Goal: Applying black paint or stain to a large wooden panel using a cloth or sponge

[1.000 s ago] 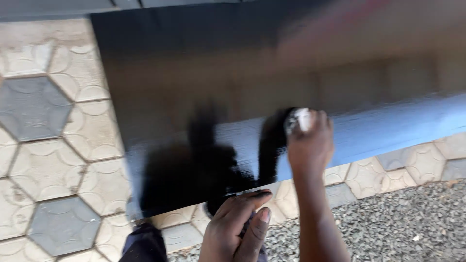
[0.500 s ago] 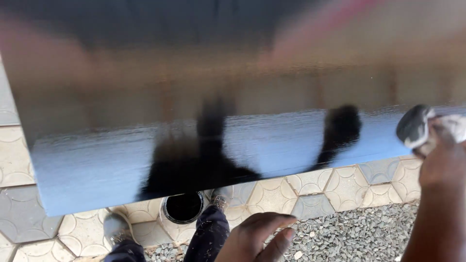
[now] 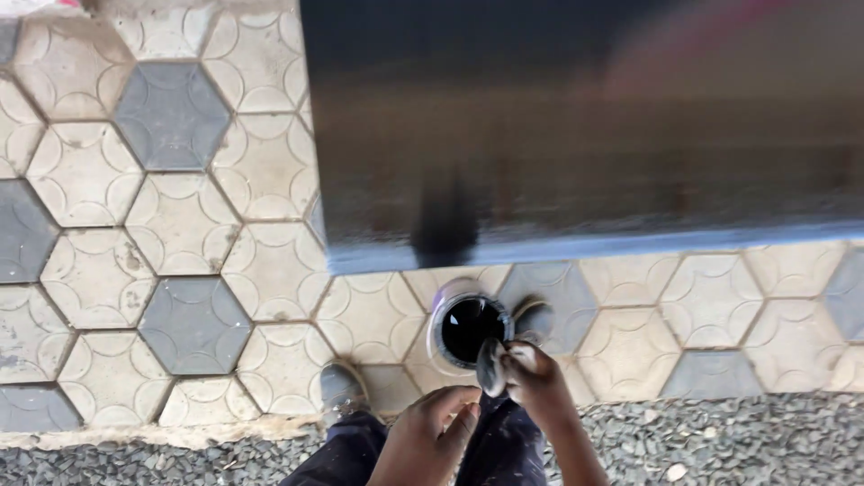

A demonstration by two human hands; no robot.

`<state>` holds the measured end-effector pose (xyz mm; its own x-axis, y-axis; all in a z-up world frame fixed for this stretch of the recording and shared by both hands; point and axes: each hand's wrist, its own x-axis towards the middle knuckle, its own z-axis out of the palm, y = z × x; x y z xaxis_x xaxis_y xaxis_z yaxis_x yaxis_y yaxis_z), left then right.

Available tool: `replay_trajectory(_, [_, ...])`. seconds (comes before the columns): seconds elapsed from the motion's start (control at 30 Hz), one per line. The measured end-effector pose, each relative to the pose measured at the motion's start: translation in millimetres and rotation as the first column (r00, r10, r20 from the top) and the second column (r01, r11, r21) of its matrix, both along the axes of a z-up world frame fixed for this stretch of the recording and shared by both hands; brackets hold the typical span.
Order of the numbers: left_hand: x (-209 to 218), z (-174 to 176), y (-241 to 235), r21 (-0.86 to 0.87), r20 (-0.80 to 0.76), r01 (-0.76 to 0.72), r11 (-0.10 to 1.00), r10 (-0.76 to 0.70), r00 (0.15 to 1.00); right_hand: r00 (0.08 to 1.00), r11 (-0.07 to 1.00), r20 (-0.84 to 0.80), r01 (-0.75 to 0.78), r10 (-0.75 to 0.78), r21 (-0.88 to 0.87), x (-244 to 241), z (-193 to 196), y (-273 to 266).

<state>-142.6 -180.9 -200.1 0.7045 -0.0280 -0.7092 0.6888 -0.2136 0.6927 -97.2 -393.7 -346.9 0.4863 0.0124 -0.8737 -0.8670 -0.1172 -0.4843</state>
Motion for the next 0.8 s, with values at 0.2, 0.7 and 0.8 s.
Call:
replay_trajectory(0.2, [-68.8, -73.8, 45.4, -0.082, -0.048, -0.055, 0.995, 0.052, 0.998, 0.91, 0.764, 0.005, -0.345, 0.415, -0.546, -34.9, -72.9, 89.3])
replay_trajectory(0.7, [-133.0, -212.8, 41.5, -0.099, 0.009, -0.021, 0.995, 0.022, 1.0, 0.869, 0.576, -0.089, -0.395, 0.486, -0.715, -24.4, -254.9, 94.8])
replay_trajectory(0.8, [-139.1, -224.1, 37.1, -0.105, 0.024, -0.012, 0.994, 0.015, 1.0, 0.865, 0.57, -0.126, -0.423, 0.486, -0.704, -20.7, -255.9, 94.5])
